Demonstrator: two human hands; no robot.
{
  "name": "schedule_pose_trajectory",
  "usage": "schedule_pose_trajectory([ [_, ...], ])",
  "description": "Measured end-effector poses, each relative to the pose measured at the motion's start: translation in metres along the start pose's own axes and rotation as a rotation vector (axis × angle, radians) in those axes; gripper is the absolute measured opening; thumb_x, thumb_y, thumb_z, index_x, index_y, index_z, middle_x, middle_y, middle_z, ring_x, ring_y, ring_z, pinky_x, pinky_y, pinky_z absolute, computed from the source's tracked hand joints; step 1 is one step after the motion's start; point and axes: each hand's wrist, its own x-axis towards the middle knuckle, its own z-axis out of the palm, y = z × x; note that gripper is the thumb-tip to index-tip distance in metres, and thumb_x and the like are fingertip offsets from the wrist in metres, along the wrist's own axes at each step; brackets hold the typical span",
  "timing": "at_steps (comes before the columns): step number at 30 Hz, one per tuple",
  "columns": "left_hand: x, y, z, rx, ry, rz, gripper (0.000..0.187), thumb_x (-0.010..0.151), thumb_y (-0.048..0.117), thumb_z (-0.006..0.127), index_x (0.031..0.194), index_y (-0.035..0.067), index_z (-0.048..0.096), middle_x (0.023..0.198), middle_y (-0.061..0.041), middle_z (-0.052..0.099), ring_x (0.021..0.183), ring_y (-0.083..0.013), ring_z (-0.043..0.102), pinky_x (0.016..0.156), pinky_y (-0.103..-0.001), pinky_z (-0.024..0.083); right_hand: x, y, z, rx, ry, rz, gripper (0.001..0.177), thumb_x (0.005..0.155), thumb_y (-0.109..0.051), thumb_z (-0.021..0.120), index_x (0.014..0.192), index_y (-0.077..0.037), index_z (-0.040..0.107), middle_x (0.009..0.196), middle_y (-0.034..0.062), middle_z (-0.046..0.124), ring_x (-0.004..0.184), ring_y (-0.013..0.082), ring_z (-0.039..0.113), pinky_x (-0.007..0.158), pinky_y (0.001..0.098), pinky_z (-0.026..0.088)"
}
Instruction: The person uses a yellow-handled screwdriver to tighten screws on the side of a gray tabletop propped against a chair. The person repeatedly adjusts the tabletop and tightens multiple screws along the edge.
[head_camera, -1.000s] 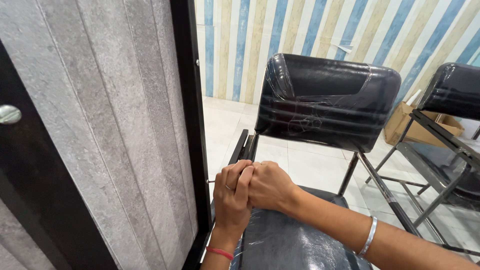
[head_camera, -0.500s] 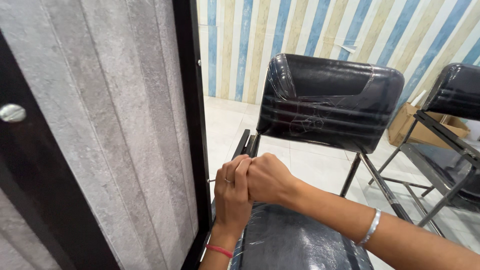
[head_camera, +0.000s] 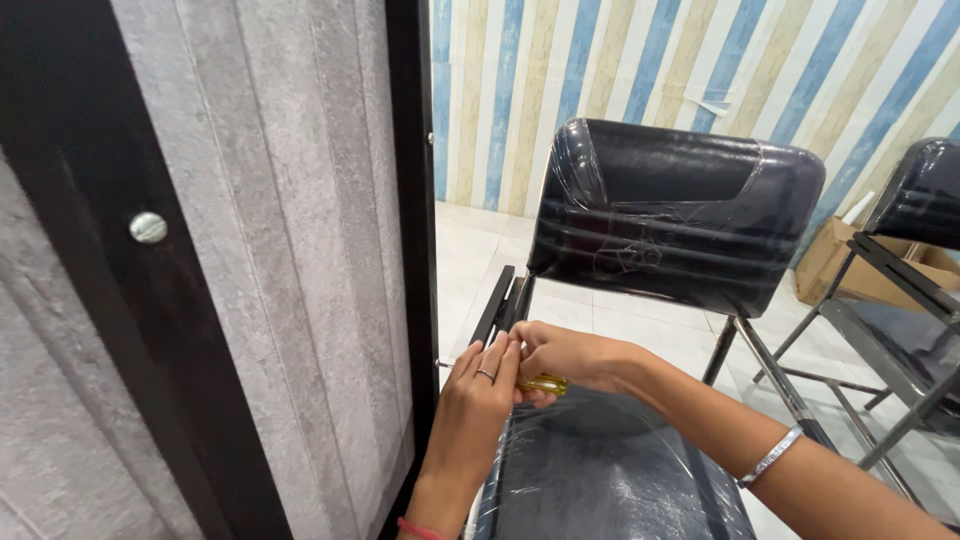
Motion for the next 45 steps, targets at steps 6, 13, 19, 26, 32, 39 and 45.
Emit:
schedule_pose_trajectory([
  [6,-0.007,-0.004,-0.008,-0.003,0.011,0.076,0.044,0.082,-0.007,0.067,0.125,-0.009,0.062,0.117,-0.023,0.071,0.111,-0.0346,0.07,0.106,-0.044,0.051,-0.003,0.007,0.004,0.068,-0.136,0.093,0.01,0.101,-0.009,0.046,0.101,-0.002,0.053,0.079,0.0116,0.064,0.058,0.0108,0.054,0.05,0.0245,0.046],
  [13,-0.007,-0.006,-0.015,-0.026,0.018,0.088,0.045,0.083,-0.007,0.065,0.128,-0.011,0.06,0.108,-0.023,0.073,0.106,-0.0322,0.071,0.105,-0.043,0.052,-0.005,0.011,-0.002,0.242,-0.448,0.04,0.03,0.11,-0.018,0.043,0.084,-0.007,0.054,0.075,-0.0002,0.053,0.055,0.0035,0.037,0.042,0.0178,0.029],
  [19,-0.002,-0.006,-0.011,0.006,-0.02,0.062,0.052,0.082,-0.006,0.064,0.133,-0.012,0.057,0.096,-0.019,0.073,0.102,-0.0298,0.071,0.105,-0.041,0.051,-0.009,0.001,0.001,-0.283,-0.097,0.106,0.036,0.106,-0.027,0.045,0.085,-0.007,0.067,0.067,-0.0028,0.046,0.052,0.0061,0.038,0.045,0.0204,0.033],
  [26,-0.009,-0.006,-0.007,0.017,-0.024,0.062,0.05,0.083,-0.005,0.066,0.132,-0.014,0.057,0.086,-0.018,0.071,0.092,-0.0283,0.071,0.105,-0.041,0.051,-0.012,0.003,0.01,-0.188,-0.083,0.16,0.03,0.107,-0.027,0.043,0.085,-0.011,0.055,0.064,-0.0075,0.042,0.05,0.0042,0.033,0.042,0.0236,0.024],
  [32,0.002,0.0,-0.016,0.083,-0.147,0.002,0.03,0.082,-0.006,0.067,0.112,-0.003,0.063,0.091,-0.017,0.071,0.096,-0.0318,0.07,0.108,-0.042,0.051,-0.018,-0.007,0.02,-0.361,0.025,0.143,0.034,0.103,-0.025,0.044,0.077,-0.009,0.057,0.06,-0.0061,0.039,0.047,0.0065,0.031,0.041,0.0262,0.024],
  [39,0.01,0.023,-0.039,-0.172,-0.268,-0.148,0.085,0.068,0.013,0.08,0.142,-0.01,0.046,0.099,-0.022,0.07,0.105,-0.0365,0.064,0.099,-0.046,0.046,-0.021,-0.01,0.028,-0.46,0.088,0.038,0.019,0.087,-0.01,0.054,0.087,-0.001,0.071,0.064,0.0034,0.061,0.061,0.0149,0.055,0.066,0.0282,0.047],
  [45,0.016,0.028,-0.039,-0.086,-0.276,-0.126,0.065,0.082,-0.006,0.07,0.142,-0.011,0.045,0.096,-0.022,0.07,0.101,-0.0338,0.067,0.104,-0.045,0.046,-0.016,-0.004,0.03,-0.651,0.27,-0.002,0.022,0.081,-0.013,0.058,0.088,0.003,0.072,0.078,0.0152,0.071,0.073,0.0267,0.067,0.073,0.0409,0.054],
])
